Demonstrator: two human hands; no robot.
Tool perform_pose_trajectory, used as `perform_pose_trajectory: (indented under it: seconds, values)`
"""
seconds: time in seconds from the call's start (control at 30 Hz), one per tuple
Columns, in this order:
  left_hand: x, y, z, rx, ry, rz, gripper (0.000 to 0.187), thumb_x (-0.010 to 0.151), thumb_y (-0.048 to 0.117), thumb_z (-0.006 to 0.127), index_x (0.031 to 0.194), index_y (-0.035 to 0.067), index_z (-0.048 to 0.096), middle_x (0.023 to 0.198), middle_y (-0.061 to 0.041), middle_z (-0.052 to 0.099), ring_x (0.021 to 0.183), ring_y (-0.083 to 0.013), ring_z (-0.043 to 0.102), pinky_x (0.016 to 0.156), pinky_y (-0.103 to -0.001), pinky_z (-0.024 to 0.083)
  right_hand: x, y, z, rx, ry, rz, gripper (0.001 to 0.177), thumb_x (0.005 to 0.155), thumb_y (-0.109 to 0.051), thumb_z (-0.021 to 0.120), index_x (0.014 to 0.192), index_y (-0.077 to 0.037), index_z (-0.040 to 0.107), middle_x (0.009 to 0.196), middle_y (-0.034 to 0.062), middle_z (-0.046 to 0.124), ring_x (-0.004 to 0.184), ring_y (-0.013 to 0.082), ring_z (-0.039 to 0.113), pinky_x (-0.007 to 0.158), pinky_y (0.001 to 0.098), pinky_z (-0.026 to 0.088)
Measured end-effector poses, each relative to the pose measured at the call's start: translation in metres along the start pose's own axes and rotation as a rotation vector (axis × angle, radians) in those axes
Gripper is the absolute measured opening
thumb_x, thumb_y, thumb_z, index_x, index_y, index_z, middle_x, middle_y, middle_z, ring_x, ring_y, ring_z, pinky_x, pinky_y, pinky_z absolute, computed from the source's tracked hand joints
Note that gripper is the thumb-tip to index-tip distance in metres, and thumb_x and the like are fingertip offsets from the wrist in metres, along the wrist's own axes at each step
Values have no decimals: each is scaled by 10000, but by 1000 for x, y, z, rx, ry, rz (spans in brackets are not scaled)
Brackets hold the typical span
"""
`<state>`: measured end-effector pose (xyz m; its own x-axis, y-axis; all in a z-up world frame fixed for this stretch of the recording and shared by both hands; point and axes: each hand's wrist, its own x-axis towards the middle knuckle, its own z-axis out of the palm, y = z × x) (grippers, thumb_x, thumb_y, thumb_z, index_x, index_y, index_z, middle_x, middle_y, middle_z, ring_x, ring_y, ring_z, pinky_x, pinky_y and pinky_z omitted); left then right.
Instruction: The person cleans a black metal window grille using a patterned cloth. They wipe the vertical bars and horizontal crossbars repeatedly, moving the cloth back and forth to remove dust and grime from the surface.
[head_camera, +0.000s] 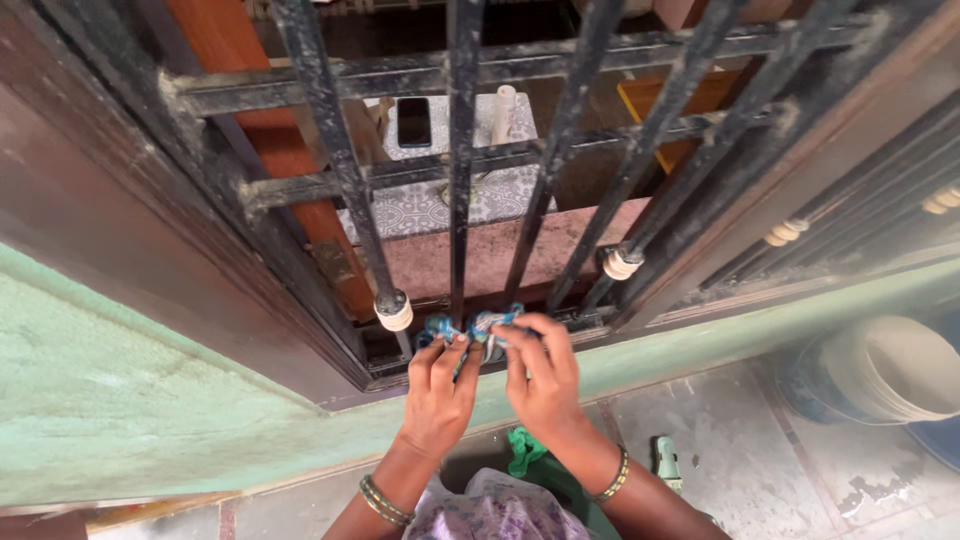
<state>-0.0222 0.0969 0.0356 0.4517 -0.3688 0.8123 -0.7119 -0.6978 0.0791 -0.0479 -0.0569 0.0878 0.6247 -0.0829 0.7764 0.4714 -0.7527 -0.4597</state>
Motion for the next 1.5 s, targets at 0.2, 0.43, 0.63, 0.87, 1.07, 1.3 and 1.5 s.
perform_pose_trajectory:
  seconds: [0.2, 0.43, 0.63, 0.87, 1.07, 1.3, 1.5]
  values:
    - [13, 25, -23, -56, -51, -110, 481, 722, -32, 680, 1194, 48, 725, 1226, -118, 590, 1148, -344, 566, 963, -431, 523, -6, 5, -16, 155, -103, 247, 263, 853, 76, 687, 1081, -49, 724, 1119, 119, 642, 971, 267, 684, 803, 351, 564]
    - [132, 59, -69, -203, 191, 155, 391, 888, -20, 739, 1275, 28, 709, 1305, -157, 581, 1199, -336, 589, 1033, -444, 541, 71, -18, -110, -71, 219, -6, 247, 925, 77, 670, 1147, -33, 680, 1227, 133, 601, 1140, 284, 592, 997, 368, 494]
    - [219, 57, -50, -206, 243, 177, 416, 916, 15, 733, 1330, -10, 703, 1409, -166, 531, 1239, -374, 585, 1065, -451, 566, 137, -2, -126, -210, 294, -145, 197, 1044, 87, 645, 1220, 3, 670, 1285, 153, 568, 1199, 291, 581, 1040, 361, 490]
    - [180, 51, 2, -103, 344, 242, 325, 888, -64, 754, 1209, -14, 741, 1402, -174, 542, 1041, -356, 645, 868, -400, 604, 117, 37, -103, -147, 278, -132, 200, 965, 117, 615, 1127, 11, 665, 1299, 166, 556, 1095, 287, 613, 955, 350, 526]
    - [128, 54, 24, -76, 246, 200, 361, 845, -83, 744, 1198, -12, 743, 1340, -167, 580, 1047, -352, 633, 871, -400, 598, 91, 36, -108, -83, 86, 7, 209, 904, 131, 625, 1067, 17, 691, 1183, 171, 579, 928, 245, 619, 783, 341, 506]
    - [102, 69, -8, -298, 19, 10, 410, 792, -72, 708, 1199, -24, 719, 1253, -159, 631, 1050, -348, 638, 921, -435, 569, 94, -5, -140, -128, -184, 25, 283, 832, 103, 659, 1050, -58, 741, 1088, 105, 644, 937, 294, 628, 775, 390, 505]
    - [114, 56, -88, -169, 271, -57, 469, 710, -97, 686, 1162, 12, 749, 1213, -131, 643, 1058, -337, 649, 928, -437, 560, 103, -50, -133, 132, -210, 16, 271, 885, 100, 639, 1091, -49, 733, 1091, 97, 627, 962, 232, 661, 788, 342, 540]
